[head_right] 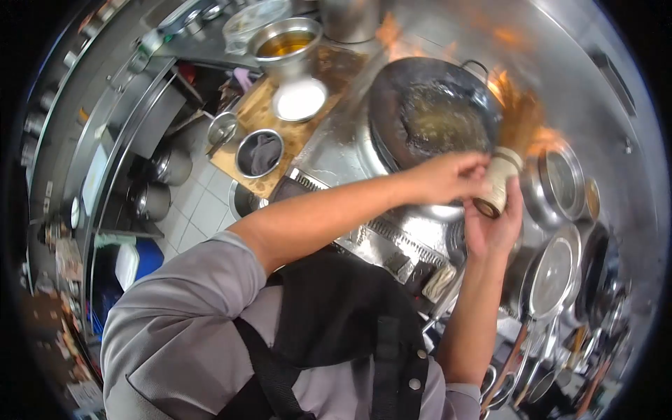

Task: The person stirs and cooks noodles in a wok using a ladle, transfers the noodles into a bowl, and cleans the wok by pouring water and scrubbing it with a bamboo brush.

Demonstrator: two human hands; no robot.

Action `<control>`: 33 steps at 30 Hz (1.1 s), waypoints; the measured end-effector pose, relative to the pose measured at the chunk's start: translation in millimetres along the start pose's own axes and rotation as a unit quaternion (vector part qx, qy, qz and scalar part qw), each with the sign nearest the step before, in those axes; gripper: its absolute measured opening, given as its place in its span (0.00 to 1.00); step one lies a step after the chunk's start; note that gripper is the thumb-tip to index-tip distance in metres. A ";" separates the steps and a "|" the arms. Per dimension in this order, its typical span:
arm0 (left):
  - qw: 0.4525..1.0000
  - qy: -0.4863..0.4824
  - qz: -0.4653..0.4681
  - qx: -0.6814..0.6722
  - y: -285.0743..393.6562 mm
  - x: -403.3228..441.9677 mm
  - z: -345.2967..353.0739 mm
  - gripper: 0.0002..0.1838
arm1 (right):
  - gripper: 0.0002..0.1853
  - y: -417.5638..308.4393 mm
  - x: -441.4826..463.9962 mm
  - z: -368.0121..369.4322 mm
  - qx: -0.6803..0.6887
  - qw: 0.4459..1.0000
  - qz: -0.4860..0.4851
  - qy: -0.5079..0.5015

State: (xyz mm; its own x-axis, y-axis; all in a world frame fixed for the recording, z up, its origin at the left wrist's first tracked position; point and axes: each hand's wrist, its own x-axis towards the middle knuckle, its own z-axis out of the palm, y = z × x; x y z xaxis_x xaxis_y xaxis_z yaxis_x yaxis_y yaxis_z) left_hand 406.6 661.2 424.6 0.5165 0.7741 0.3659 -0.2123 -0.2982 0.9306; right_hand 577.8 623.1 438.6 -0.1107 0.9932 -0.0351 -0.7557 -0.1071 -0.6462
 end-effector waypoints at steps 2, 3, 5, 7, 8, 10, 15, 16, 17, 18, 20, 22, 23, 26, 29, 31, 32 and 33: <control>0.964 0.045 0.108 0.238 12.7 -42.0 -21.7 0.33 | 0.24 -8.2 4.6 5.5 -0.148 0.989 -0.028 -0.004; 0.945 0.048 0.121 0.302 19.8 -69.5 -39.3 0.32 | 0.28 -17.9 5.1 23.4 -0.312 0.945 -0.041 0.084; 0.924 0.060 0.083 0.367 32.8 -131.0 -79.2 0.30 | 0.33 -49.2 6.8 45.8 -0.655 0.749 -0.068 0.067; 0.900 0.139 0.024 0.413 15.0 -196.7 -129.3 0.28 | 0.31 -80.3 26.7 46.8 -0.864 0.460 -0.188 -0.083; 0.861 0.194 -0.035 0.470 12.1 -225.4 -156.8 0.27 | 0.29 -79.8 16.7 93.5 -0.921 0.339 -0.144 -0.123; 0.721 0.276 -0.249 0.585 -12.7 -270.5 -219.5 0.30 | 0.23 -48.0 17.4 145.0 -0.948 0.237 -0.029 -0.211; 0.712 0.305 -0.367 0.515 -94.8 -310.9 -287.9 0.50 | 0.13 20.1 192.8 55.5 -0.963 0.201 -0.072 -0.164; 0.692 0.295 -0.369 0.546 -96.1 -304.4 -285.4 0.44 | 0.15 20.4 207.4 75.7 -0.963 0.249 -0.035 -0.098; 0.697 0.293 -0.370 0.539 -92.4 -298.5 -284.8 0.38 | 0.16 17.8 208.9 101.7 -0.971 0.179 -0.016 -0.159; 0.702 0.303 -0.387 0.516 -81.0 -288.2 -279.4 0.33 | 0.15 26.9 204.0 120.3 -0.977 0.171 0.032 -0.126; 0.741 0.324 -0.347 0.475 -85.1 -294.7 -286.1 0.37 | 0.14 46.5 182.3 136.1 -0.973 0.128 0.052 -0.184; 0.779 0.381 -0.275 0.416 -111.3 -317.5 -312.3 0.41 | 0.14 55.5 181.2 135.8 -0.972 0.170 0.025 -0.160; 0.815 0.428 -0.208 0.330 -101.1 -313.1 -302.4 0.40 | 0.16 51.0 206.9 125.4 -0.971 0.195 0.024 -0.137; 0.864 0.479 -0.137 0.070 -46.3 -325.3 -276.9 0.37 | 0.15 42.3 227.9 136.8 -0.962 0.250 0.056 -0.091; 0.877 0.410 -0.134 -0.212 -33.3 -364.3 -257.9 0.34 | 0.15 94.6 197.6 117.0 -0.979 0.151 -0.037 -0.128; 0.850 0.373 -0.131 -0.348 -34.4 -371.9 -239.2 0.35 | 0.13 90.8 187.9 113.5 -0.976 0.209 0.007 -0.063; 0.821 0.410 -0.127 -0.376 -33.4 -372.4 -219.6 0.37 | 0.13 79.4 190.9 105.9 -0.976 0.218 0.010 -0.028; 0.835 0.316 -0.137 -0.429 -14.6 -365.2 -208.3 0.39 | 0.13 77.4 199.3 94.1 -0.965 0.262 0.003 0.011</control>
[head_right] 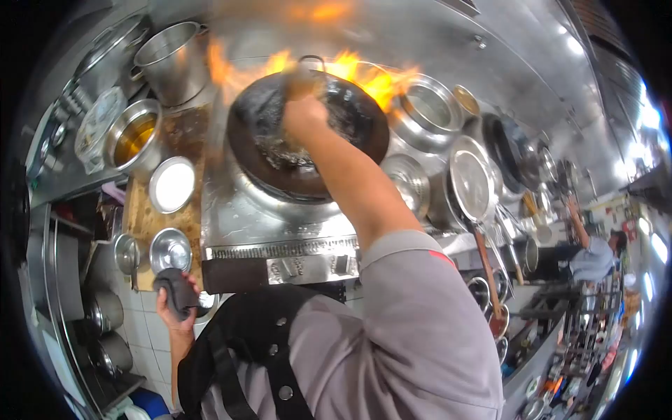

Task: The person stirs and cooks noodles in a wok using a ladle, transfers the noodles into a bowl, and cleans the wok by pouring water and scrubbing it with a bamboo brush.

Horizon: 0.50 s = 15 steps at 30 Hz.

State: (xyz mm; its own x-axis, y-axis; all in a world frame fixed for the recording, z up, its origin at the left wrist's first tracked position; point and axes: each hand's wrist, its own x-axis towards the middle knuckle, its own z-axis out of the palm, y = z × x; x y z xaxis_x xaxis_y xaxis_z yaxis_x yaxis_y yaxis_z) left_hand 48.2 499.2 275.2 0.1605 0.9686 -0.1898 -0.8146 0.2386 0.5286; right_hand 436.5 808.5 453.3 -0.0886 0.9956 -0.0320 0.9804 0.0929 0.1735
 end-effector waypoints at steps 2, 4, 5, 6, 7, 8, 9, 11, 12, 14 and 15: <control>0.998 -0.003 -0.006 -0.063 -16.2 -8.7 13.1 0.41 | 0.13 -6.0 1.9 -5.3 0.009 1.000 -0.011 -0.021; 0.995 -0.008 -0.021 -0.102 -29.2 -17.9 -0.5 0.41 | 0.14 -32.2 -16.5 -12.3 -0.030 0.996 -0.069 -0.052; 0.992 0.002 -0.031 -0.123 -32.7 -22.2 -4.4 0.41 | 0.14 -44.6 -23.3 -2.8 -0.057 0.998 -0.028 -0.001; 0.991 0.018 -0.050 -0.122 -34.9 -24.6 -9.6 0.38 | 0.14 -49.7 -25.6 4.5 -0.083 0.995 0.015 0.047; 0.991 0.027 -0.048 -0.124 -38.0 -30.3 -17.9 0.38 | 0.15 -23.7 -3.2 -1.0 0.009 0.999 0.008 -0.032; 0.989 0.048 -0.099 -0.103 -38.0 -30.8 -26.6 0.37 | 0.15 -4.9 6.9 17.0 0.049 0.998 0.030 0.032; 0.985 0.064 -0.141 -0.082 -34.2 -23.7 -30.6 0.35 | 0.16 0.9 21.0 26.8 0.087 0.989 0.049 0.105; 0.989 0.071 -0.126 -0.032 -26.0 -26.4 -16.2 0.32 | 0.15 -31.4 -2.4 1.4 0.023 0.999 -0.002 0.034; 0.993 0.074 -0.093 0.005 -20.8 -28.0 -4.2 0.31 | 0.15 -49.4 -21.6 -17.3 -0.044 0.997 -0.050 -0.036; 0.995 0.079 -0.054 0.042 -12.2 -20.4 -0.5 0.31 | 0.14 -54.9 -31.2 -27.5 -0.032 0.998 -0.054 -0.020; 0.992 0.106 -0.067 0.019 -11.8 -20.7 -5.0 0.30 | 0.15 -32.0 -15.7 -14.9 0.005 1.000 -0.016 -0.011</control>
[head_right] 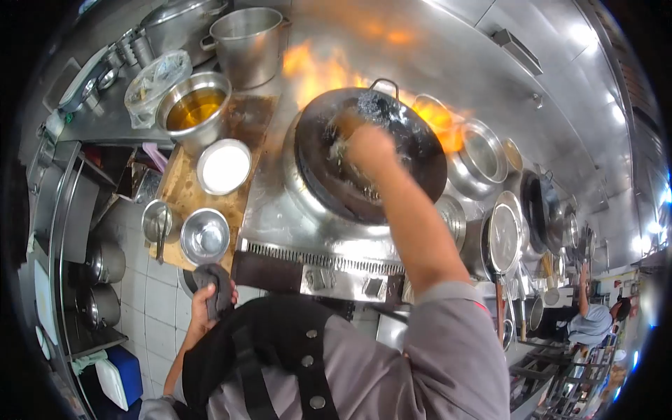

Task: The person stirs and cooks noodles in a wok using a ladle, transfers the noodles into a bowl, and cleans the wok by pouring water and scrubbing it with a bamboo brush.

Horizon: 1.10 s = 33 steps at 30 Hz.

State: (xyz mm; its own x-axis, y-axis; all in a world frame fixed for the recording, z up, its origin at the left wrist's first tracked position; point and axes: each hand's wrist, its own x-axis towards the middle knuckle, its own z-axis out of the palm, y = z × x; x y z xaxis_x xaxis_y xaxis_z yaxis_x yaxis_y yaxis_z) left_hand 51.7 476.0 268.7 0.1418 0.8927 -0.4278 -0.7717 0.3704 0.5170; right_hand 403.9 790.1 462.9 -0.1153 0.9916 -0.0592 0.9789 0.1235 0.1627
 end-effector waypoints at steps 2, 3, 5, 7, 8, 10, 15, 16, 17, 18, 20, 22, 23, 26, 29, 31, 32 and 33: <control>1.000 0.020 -0.012 -0.019 3.1 -4.6 -3.9 0.30 | 0.14 43.6 43.1 26.3 0.141 0.980 0.098 0.098; 1.000 0.008 0.001 -0.002 6.9 -6.9 -1.7 0.30 | 0.15 33.9 36.5 15.6 0.147 0.982 0.068 0.093; 1.000 -0.005 0.008 0.013 9.0 -12.3 -2.3 0.29 | 0.15 0.1 -7.6 -12.3 0.123 0.991 -0.013 0.060; 1.000 0.016 0.003 0.025 11.8 -15.3 -5.1 0.28 | 0.15 -16.3 -39.8 -18.0 0.033 0.995 -0.096 0.002; 1.000 0.017 0.005 0.025 13.1 -14.3 -3.9 0.28 | 0.15 -8.0 -30.5 -14.4 0.033 0.995 -0.099 0.003; 1.000 0.009 0.014 0.010 12.4 -11.7 2.9 0.28 | 0.15 30.2 8.3 5.3 0.061 0.998 -0.008 -0.001; 0.998 -0.005 0.056 0.005 1.1 -13.5 31.1 0.28 | 0.18 27.1 -3.3 1.2 0.142 0.987 -0.052 0.057; 0.997 -0.007 0.072 -0.004 -3.0 -13.2 35.4 0.28 | 0.18 22.7 -12.7 -7.0 0.144 0.986 -0.057 0.059; 0.997 -0.004 0.078 -0.003 -9.9 -10.5 34.8 0.28 | 0.18 19.6 -19.8 -14.1 0.082 0.993 -0.077 0.020; 0.998 0.006 0.056 -0.021 -19.6 -8.3 29.2 0.29 | 0.19 20.5 -24.5 -14.8 0.022 0.995 -0.095 -0.022; 0.999 0.018 0.033 -0.036 -36.5 -13.7 32.4 0.30 | 0.20 44.4 -0.5 1.1 0.087 0.992 -0.087 0.002; 0.999 0.014 0.037 -0.031 -48.1 -12.3 46.8 0.33 | 0.20 54.3 7.6 11.7 0.294 0.948 -0.009 0.120; 0.998 0.004 0.034 -0.045 -53.1 -13.6 49.4 0.36 | 0.20 46.7 1.2 19.9 0.233 0.954 -0.040 0.183; 0.998 0.029 0.053 0.005 -63.3 -19.3 67.9 0.30 | 0.23 45.0 -48.2 5.7 0.138 0.977 -0.148 0.070; 0.998 0.000 0.053 0.018 -68.3 -15.2 104.2 0.32 | 0.22 64.8 -1.1 16.8 0.183 0.977 -0.092 0.066; 0.998 -0.037 0.046 0.014 -73.1 -8.2 128.6 0.32 | 0.21 73.6 15.6 36.5 0.270 0.955 0.008 0.127; 0.997 -0.072 0.039 0.006 -73.8 -5.1 137.0 0.33 | 0.21 75.7 6.6 35.1 0.273 0.953 0.010 0.129; 0.996 -0.078 0.033 0.007 -75.7 -2.5 141.5 0.33 | 0.23 79.5 -7.7 38.0 0.230 0.963 -0.090 0.105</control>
State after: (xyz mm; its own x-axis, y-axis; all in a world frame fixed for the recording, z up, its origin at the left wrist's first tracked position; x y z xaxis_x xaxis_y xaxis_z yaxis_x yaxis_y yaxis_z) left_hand 197.5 482.1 335.6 0.1866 0.9437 -0.2733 -0.7739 0.3125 0.5508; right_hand 489.1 790.8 438.9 -0.2744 0.9478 0.1624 0.9057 0.3115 -0.2877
